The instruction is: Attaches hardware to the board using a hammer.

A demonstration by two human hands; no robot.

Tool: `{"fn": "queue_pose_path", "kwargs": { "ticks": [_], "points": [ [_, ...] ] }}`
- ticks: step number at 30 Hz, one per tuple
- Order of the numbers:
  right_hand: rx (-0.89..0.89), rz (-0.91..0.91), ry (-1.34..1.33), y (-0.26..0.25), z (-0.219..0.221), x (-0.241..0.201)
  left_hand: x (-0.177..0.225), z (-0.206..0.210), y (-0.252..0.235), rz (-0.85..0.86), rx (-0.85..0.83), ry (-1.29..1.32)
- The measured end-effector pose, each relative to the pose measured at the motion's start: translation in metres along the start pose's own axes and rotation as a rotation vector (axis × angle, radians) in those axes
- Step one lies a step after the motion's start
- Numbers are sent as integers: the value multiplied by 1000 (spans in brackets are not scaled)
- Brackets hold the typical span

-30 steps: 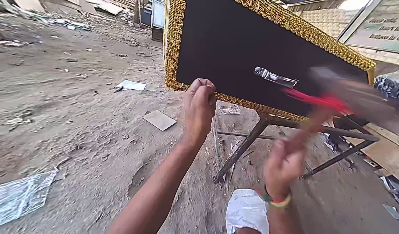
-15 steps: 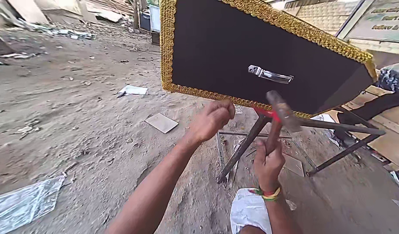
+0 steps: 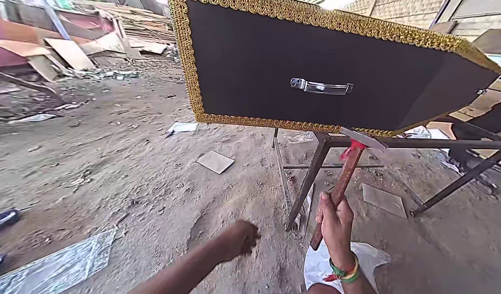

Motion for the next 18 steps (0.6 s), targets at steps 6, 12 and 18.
{"fn": "queue_pose_path", "kwargs": {
  "ticks": [6,12,18],
  "points": [
    [19,-160,54,-1,-10,-7,140,10,110,1137,229,-63],
    [-9,-258,30,1,-18,-6,225,16,135,1742,503,46],
    [-72,-264,65,2,-19,4,285,16,127,2220,990,-289]
  ]
}}
Point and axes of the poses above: each hand's wrist, its own y-axis away from the middle knuckle, its own z-axis out of the palm, x = y × z, the point moved 1 cm from there along -y, towards the middle knuckle, and after that the axes turned 6 degrees about -z, right-handed, at the moved point
